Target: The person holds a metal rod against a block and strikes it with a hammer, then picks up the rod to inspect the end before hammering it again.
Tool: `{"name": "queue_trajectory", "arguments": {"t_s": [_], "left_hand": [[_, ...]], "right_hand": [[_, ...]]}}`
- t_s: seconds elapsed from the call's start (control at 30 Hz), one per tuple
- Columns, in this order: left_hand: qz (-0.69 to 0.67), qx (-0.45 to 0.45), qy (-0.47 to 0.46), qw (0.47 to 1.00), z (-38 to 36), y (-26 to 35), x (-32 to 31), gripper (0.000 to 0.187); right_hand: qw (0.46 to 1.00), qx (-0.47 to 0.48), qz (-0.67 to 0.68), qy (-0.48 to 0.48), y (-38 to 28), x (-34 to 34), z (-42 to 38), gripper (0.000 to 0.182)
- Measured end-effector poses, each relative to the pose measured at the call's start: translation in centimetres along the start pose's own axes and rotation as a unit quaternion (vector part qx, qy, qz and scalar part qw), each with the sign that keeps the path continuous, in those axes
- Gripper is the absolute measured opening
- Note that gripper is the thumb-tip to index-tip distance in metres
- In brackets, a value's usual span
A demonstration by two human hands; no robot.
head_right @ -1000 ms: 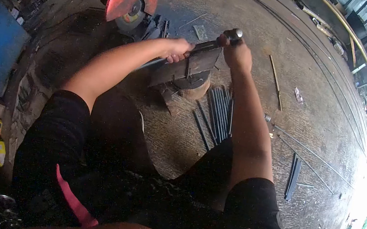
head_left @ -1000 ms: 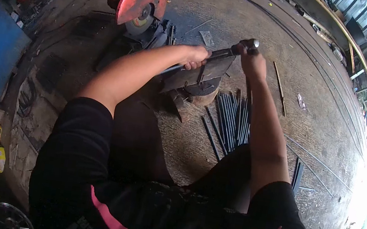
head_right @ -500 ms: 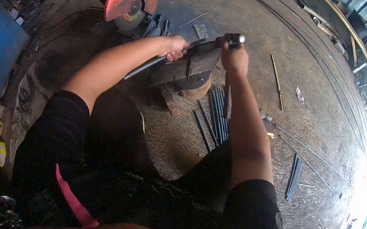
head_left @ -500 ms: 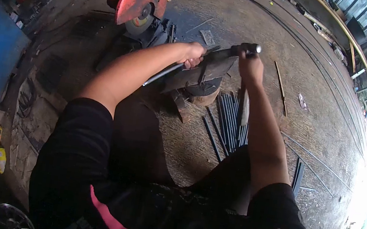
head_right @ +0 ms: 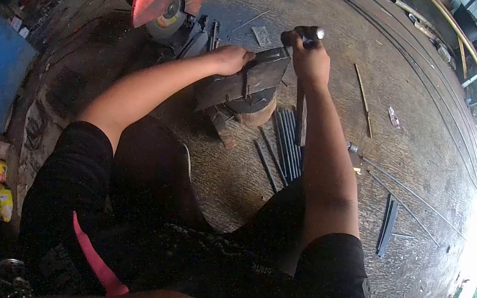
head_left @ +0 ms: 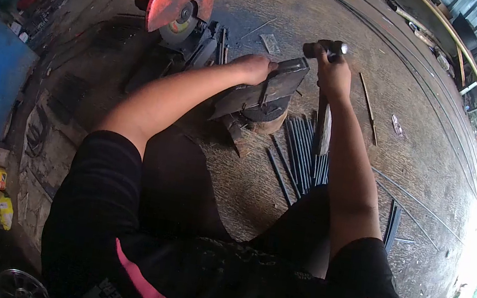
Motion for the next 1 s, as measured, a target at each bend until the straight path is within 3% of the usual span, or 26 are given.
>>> {"name": "queue_trajectory", "arguments": {"t_s": [0.03,0.1,0.17,0.23,0.3,0.37,0.4,0.43,0.5,0.57,0.6,0.63,0.67,0.7,0.8,0.87,0.93,1.0], "left_hand": [[-0.006,0.013,-0.015,1.0,-0.6,0.5,0.0,0.05],[-0.003,0.014,-0.016,1.0,-1.1,1.1,0.2,0.05],[0.001,0.015,-0.017,1.0,-1.3,1.3,0.1,0.051],[0.013,0.009,-0.011,1.0,-1.3,1.4,0.0,0.051],[0.02,0.017,0.003,1.0,-1.4,1.3,0.0,0.051],[0.022,0.026,0.017,0.999,-1.5,1.2,-0.3,0.051],[0.024,0.02,0.033,0.999,-1.4,1.2,-0.2,0.051],[0.027,0.014,0.048,0.998,-1.2,1.2,0.0,0.051],[0.031,0.006,0.043,0.999,-1.1,1.0,-0.1,0.051],[0.032,-0.003,0.038,0.999,-1.2,1.3,-0.3,0.05],[0.036,0.015,0.034,0.999,-1.3,1.3,-0.3,0.049],[0.039,0.032,0.032,0.998,-1.4,1.2,-0.2,0.049],[0.038,0.03,0.035,0.998,-1.4,1.4,-0.2,0.049],[0.022,0.034,0.044,0.998,-1.4,1.2,-0.1,0.048],[0.015,0.042,0.052,0.998,-1.5,0.6,-0.1,0.047],[0.022,0.042,0.055,0.997,-1.0,0.3,0.1,0.047],[0.005,0.015,0.082,0.996,-0.9,0.5,-0.3,0.047],[0.01,0.016,0.075,0.997,-0.9,0.5,-0.3,0.046]], "right_hand": [[1.0,-0.001,0.0,0.0,-0.1,-0.1,-0.3,0.054],[0.988,-0.062,-0.096,-0.103,0.8,-1.8,-1.1,0.051],[0.989,-0.068,-0.081,-0.108,0.2,-1.3,-1.6,0.051],[0.992,0.048,-0.113,-0.013,-2.1,0.5,-0.8,0.055],[0.997,0.021,-0.069,0.003,-2.3,1.9,1.2,0.048],[0.989,0.099,0.035,0.101,-6.6,6.2,1.4,0.042],[0.979,0.141,0.115,0.093,-9.1,7.8,0.9,0.042],[0.976,0.096,0.173,0.087,-10.6,9.2,-0.3,0.04],[0.983,0.024,0.166,0.079,-10.3,9.4,-0.8,0.042],[0.988,0.081,0.077,0.106,-7.9,7.3,0.2,0.042],[0.997,0.045,-0.014,0.06,-5.1,4.7,0.4,0.045],[0.98,0.016,-0.199,-0.026,-3.0,1.4,0.0,0.047],[0.981,0.04,-0.165,-0.09,-3.7,-0.1,-2.9,0.046],[0.986,-0.006,-0.142,-0.087,-1.0,-0.8,-2.5,0.045],[0.977,0.003,-0.171,-0.124,-1.0,-0.1,-0.8,0.045],[0.991,-0.019,-0.117,-0.057,-1.4,2.2,0.9,0.045],[0.998,0.042,-0.001,0.04,-6.6,6.8,1.0,0.044],[0.97,0.13,0.158,0.132,-10.4,10.7,0.5,0.045]]}}
Point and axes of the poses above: each hand's wrist, its own z-axis towards the middle knuckle, its own x-axis out of the back of the hand, y = z × x, the point moved 10 cm from there along z, towards the middle knuckle, and after that the axes turned 3 degrees about y, right-handed, at the moved point
